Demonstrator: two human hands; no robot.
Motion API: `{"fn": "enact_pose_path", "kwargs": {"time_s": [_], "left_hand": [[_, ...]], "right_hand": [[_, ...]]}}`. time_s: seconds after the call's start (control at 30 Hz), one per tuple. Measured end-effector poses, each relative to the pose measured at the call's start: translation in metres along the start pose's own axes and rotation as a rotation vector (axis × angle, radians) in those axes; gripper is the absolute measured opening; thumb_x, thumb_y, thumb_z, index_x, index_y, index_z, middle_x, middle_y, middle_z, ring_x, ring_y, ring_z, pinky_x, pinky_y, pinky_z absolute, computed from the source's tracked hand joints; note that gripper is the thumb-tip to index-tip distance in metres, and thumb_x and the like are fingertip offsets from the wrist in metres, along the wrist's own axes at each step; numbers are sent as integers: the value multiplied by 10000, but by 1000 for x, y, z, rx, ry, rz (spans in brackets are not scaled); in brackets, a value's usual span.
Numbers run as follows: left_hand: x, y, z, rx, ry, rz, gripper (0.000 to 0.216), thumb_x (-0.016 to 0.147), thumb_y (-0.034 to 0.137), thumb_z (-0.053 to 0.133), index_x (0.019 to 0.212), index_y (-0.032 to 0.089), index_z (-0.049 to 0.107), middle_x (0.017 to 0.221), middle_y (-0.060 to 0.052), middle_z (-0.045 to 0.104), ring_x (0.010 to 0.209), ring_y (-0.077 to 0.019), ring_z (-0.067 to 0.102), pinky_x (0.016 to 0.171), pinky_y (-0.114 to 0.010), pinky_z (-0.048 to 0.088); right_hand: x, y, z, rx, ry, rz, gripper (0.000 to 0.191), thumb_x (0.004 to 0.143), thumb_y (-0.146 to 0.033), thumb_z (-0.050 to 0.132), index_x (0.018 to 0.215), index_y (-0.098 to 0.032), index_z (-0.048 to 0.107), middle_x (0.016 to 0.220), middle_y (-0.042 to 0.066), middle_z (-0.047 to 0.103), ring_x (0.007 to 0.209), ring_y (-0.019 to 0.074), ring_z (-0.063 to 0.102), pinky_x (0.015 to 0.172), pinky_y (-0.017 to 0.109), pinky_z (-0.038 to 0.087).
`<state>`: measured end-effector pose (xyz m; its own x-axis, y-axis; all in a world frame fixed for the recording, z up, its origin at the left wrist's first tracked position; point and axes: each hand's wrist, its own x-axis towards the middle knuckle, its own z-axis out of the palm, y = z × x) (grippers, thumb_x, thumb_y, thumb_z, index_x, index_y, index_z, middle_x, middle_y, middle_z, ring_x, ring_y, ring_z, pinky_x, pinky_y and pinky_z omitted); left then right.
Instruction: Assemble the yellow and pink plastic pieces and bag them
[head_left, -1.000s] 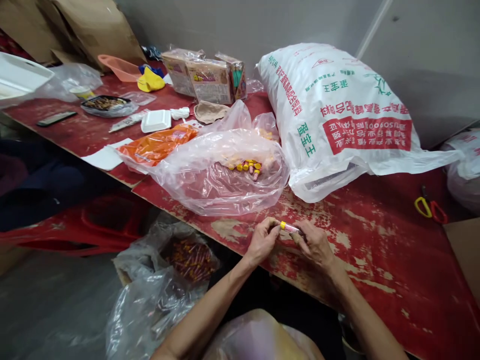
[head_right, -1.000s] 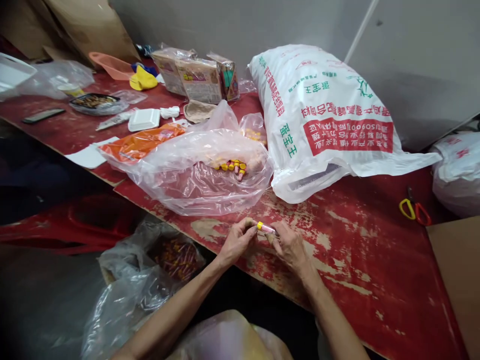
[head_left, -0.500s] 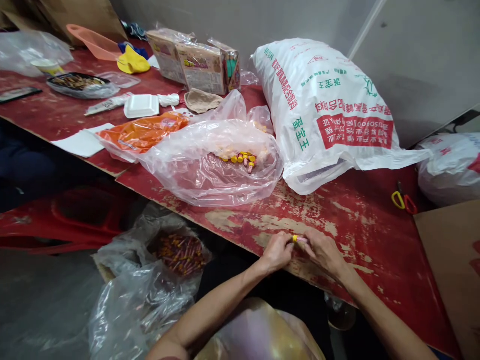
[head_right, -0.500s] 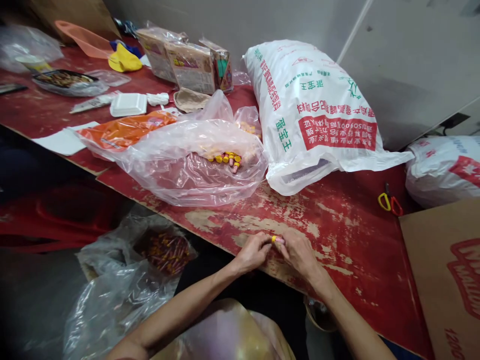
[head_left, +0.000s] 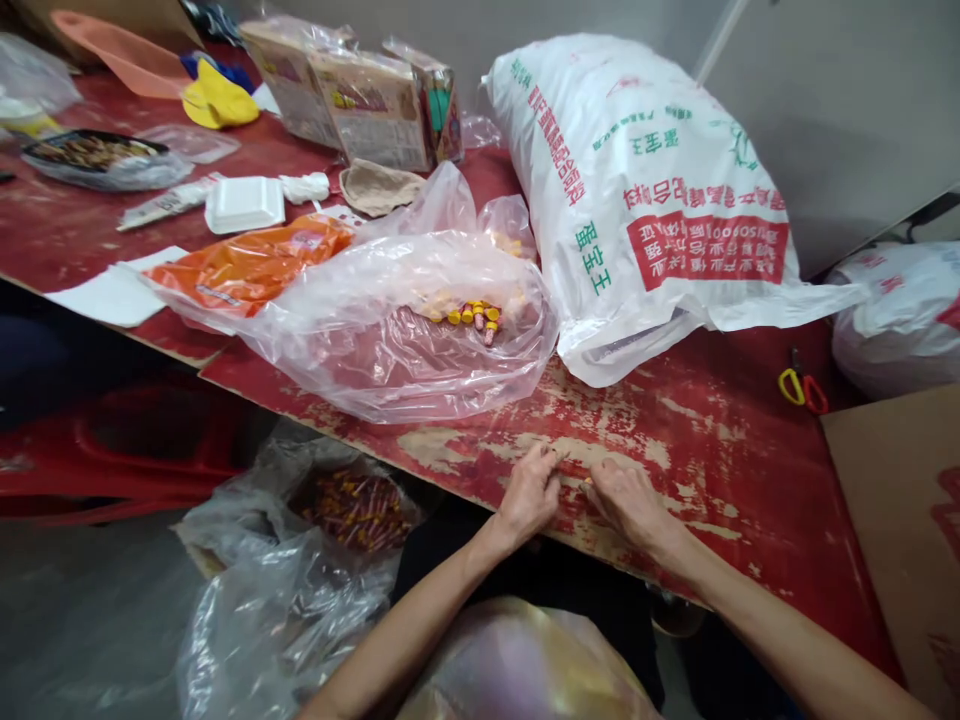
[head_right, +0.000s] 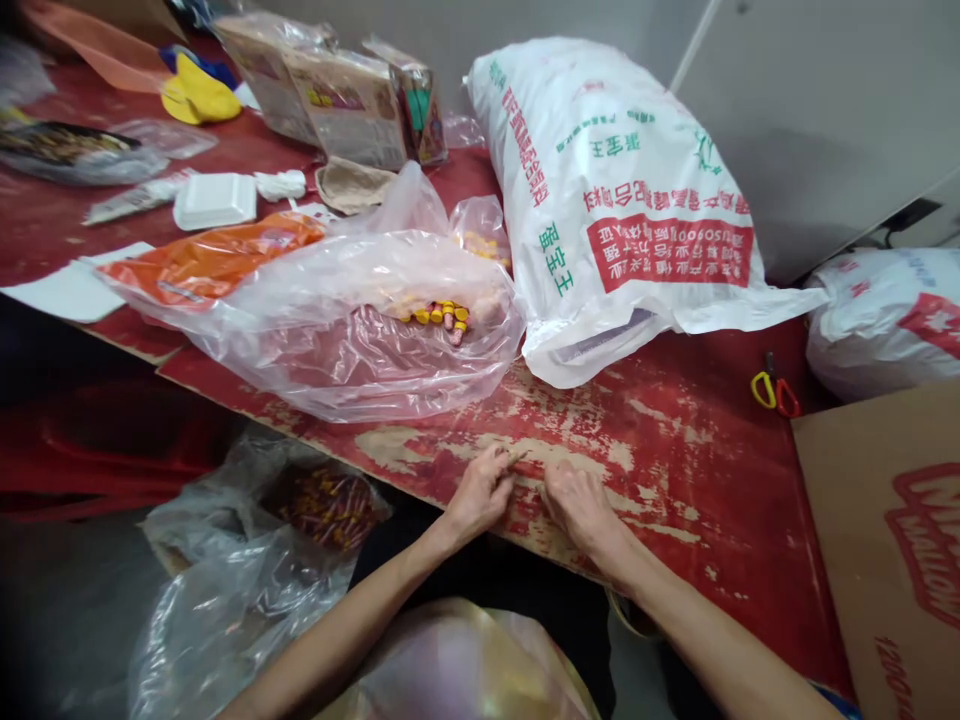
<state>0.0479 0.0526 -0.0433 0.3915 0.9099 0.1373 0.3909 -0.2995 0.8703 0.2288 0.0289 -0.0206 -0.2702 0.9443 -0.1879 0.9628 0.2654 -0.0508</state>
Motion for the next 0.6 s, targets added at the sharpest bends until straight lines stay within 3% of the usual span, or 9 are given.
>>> {"fn": "enact_pose_path", "kwargs": {"time_s": [0.13, 0.23, 0.3, 0.4, 0.5, 0.6], "left_hand": [[-10, 3, 8, 11, -102, 139, 508, 714, 32, 495, 1201, 177, 516, 1172, -102, 562, 1068, -220, 542, 934, -359, 456], [-24, 0, -3, 104, -122, 168, 422, 815, 95, 459, 1231, 157, 487, 1070, -110, 620, 1002, -218, 586, 888, -357, 490], [-38, -4, -23, 183, -93, 141, 329, 890, 166, 408, 1200, 153, 518, 969, -102, 646, 895, -204, 622, 813, -327, 517], [-72, -16, -66, 254, 25, 38, 283, 935, 273, 385, 1128, 187, 573, 926, -72, 657, 836, -173, 640, 759, -265, 520], [-116, -35, -112, 350, 200, -139, 274, 923, 334, 419, 1080, 215, 608, 931, -46, 667, 837, -164, 652, 737, -237, 517], [-145, -52, -144, 503, 326, -307, 290, 887, 400, 452, 996, 222, 653, 930, -40, 671, 799, -179, 662, 701, -255, 521]], "right_hand": [[1, -12, 1, 364, 78, -72, 200, 884, -259, 395, 879, -191, 583, 791, 67, 633, 701, 200, 579, 655, 312, 441], [3, -34, -3, 794, 63, -90, 253, 921, -326, 350, 979, -205, 565, 897, 49, 650, 797, 181, 601, 716, 300, 477], [9, -42, -7, 929, 38, -103, 279, 926, -357, 344, 1054, -212, 546, 980, 50, 641, 865, 178, 604, 750, 297, 485], [34, -21, -15, 775, 140, -99, 290, 902, -355, 366, 1048, -209, 570, 975, 55, 642, 865, 191, 602, 760, 309, 476], [80, 31, -23, 381, 389, 96, 311, 877, -325, 376, 1019, -168, 603, 1001, 111, 633, 857, 231, 599, 742, 338, 462], [129, 86, -32, -2, 378, 294, 364, 897, -299, 362, 1126, -129, 587, 1111, 174, 589, 916, 280, 594, 728, 365, 460]]}}
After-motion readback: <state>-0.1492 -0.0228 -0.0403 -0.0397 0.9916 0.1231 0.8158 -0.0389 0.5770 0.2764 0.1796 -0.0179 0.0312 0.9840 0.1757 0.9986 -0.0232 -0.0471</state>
